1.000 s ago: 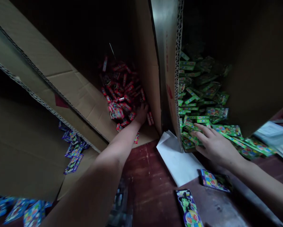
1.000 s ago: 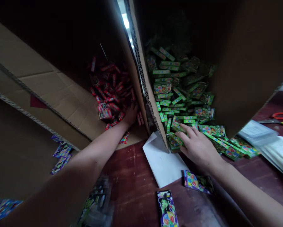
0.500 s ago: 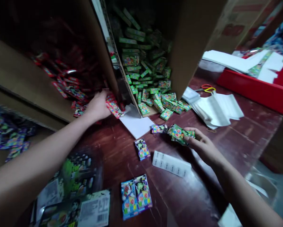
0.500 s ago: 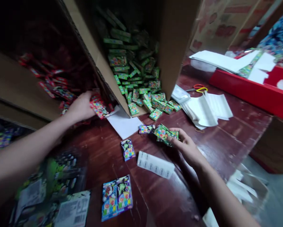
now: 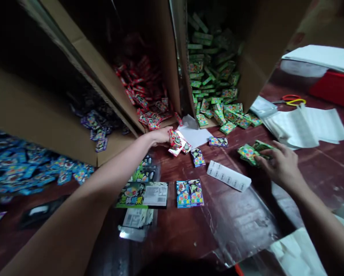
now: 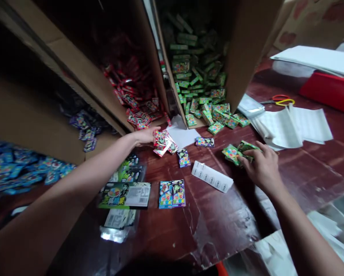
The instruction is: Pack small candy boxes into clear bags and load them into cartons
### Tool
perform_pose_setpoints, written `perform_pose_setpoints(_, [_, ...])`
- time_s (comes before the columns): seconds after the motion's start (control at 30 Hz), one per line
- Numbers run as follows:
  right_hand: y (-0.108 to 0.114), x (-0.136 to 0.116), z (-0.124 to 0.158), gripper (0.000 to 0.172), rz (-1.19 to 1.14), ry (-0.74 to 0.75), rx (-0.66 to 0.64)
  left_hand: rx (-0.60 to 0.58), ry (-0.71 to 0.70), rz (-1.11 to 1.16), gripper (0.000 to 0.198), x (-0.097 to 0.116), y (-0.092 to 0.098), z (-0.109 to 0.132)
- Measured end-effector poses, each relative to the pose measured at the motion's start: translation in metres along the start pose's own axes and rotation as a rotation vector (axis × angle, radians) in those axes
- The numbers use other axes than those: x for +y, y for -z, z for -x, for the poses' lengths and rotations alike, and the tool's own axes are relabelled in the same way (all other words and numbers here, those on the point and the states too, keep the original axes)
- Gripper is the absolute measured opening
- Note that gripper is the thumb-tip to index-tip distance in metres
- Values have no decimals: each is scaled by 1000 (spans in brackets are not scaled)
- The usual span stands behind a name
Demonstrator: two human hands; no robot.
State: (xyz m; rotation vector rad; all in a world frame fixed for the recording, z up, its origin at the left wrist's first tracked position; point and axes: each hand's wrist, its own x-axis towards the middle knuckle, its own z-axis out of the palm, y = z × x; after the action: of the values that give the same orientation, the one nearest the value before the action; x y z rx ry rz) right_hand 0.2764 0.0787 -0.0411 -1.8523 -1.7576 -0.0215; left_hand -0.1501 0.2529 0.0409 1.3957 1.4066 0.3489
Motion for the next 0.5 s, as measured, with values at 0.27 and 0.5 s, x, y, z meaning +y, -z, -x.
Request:
perform_pose_setpoints(0.27, [16, -5, 13, 40, 58, 133, -208, 143, -80, -144, 66, -8, 23, 26])
perform_pose_setpoints(0.5, [6, -16, 6, 32, 151, 143, -301, 456, -661, -462, 23, 1, -26, 93])
